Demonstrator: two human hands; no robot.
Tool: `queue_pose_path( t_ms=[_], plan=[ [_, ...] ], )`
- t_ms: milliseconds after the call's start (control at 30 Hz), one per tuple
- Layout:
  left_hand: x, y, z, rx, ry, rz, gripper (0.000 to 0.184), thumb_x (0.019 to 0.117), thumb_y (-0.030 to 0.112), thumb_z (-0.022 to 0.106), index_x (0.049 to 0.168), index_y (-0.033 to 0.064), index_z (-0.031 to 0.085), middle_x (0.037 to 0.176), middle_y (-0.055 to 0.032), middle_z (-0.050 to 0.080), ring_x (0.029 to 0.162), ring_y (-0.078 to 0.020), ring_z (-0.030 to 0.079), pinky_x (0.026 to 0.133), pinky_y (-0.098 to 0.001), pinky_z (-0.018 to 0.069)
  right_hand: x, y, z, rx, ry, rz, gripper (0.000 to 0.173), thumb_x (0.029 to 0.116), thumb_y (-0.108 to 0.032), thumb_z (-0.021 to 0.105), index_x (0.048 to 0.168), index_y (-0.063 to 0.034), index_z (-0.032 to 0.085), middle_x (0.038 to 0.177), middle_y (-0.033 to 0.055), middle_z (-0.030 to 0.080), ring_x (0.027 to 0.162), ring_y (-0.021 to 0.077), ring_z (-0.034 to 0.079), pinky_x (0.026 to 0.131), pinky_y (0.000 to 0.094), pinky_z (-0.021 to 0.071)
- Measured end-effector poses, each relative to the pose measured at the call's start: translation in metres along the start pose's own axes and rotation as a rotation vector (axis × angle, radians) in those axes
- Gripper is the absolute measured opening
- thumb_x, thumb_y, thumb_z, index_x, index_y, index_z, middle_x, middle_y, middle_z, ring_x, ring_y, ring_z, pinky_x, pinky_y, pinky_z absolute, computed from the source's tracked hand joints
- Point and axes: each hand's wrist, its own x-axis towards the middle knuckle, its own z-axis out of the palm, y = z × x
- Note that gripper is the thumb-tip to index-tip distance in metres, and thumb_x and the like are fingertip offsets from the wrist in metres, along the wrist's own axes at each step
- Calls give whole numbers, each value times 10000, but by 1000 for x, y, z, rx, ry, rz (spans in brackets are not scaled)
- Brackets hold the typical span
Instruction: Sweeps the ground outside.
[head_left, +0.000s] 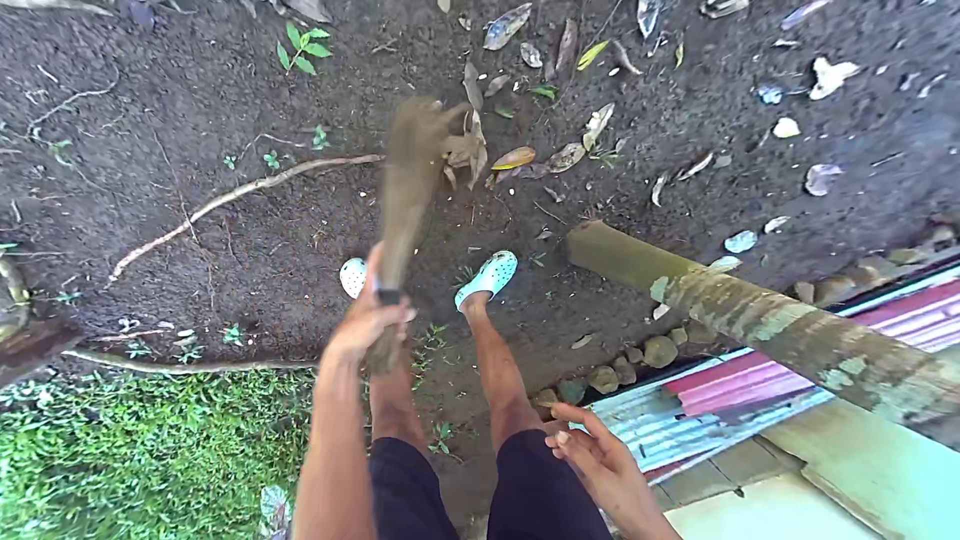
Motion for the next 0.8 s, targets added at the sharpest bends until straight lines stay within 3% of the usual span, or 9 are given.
queue_pose_path(
  t_ms=[133,233,367,433,500,567,667,767,800],
  plan=[
    [-3,-35,-51,-81,562,-144,1077,827,-53,689,1615,318,58,881,-115,625,618,-200,658,546,-375,598,7,13,-16,11,-2,49,411,956,-160,644,1355,-66,607,1269,121,653,886,234,725,788,409,648],
    [93,-38,39,-168,657,-225,1030,752,-76,700,1588,215,174,943,-152,637,671,-222,638,567,-388,561,8,24,-21,41,-49,73,410,958,-153,660,1353,-55,613,1268,130,644,906,238,720,809,419,645],
    [222,-14,240,-123,67,-187,1296,684,-91,733,1605,371,-53,1000,-198,649,626,-268,652,532,-433,591,0,25,-45,70,-49,70,432,962,-149,661,1373,-39,586,1284,144,633,916,256,718,811,430,645],
    [237,-1,304,-40,-288,-100,1321,694,-136,717,1618,419,-46,1032,-230,632,533,-255,610,454,-411,565,-3,18,-68,54,-1,79,447,967,-145,649,1393,-36,570,1265,149,644,920,261,723,811,431,646],
    [204,11,326,-7,-445,-28,1284,743,-148,703,1627,439,-19,1023,-237,618,501,-250,581,424,-404,545,-1,14,-99,33,81,84,426,984,-129,604,1392,-19,553,1256,154,669,927,260,729,800,433,642],
    [131,-2,287,7,-381,-55,1133,852,-41,683,1617,462,16,912,-150,623,528,-196,566,464,-352,529,-2,21,-125,46,142,69,392,995,-102,559,1373,2,555,1276,160,653,937,267,727,809,431,643],
    [31,-59,163,-61,17,-183,1111,810,39,746,1622,422,91,918,-129,638,602,-219,619,517,-381,577,12,33,-147,68,115,81,385,991,-125,575,1356,-6,574,1259,162,657,917,269,727,790,418,646],
    [-4,-136,74,-227,444,-323,1137,776,-64,688,1615,319,23,828,-106,606,565,-192,627,490,-353,573,25,36,-140,52,11,144,387,977,-143,597,1348,-32,592,1260,140,666,908,248,728,794,405,644],
    [4,-157,64,-294,563,-358,1050,798,-82,659,1599,278,83,795,-104,599,554,-192,627,488,-355,572,28,37,-135,48,-25,152,385,975,-151,603,1344,-40,597,1256,131,672,903,245,731,793,407,645]
  ],
)
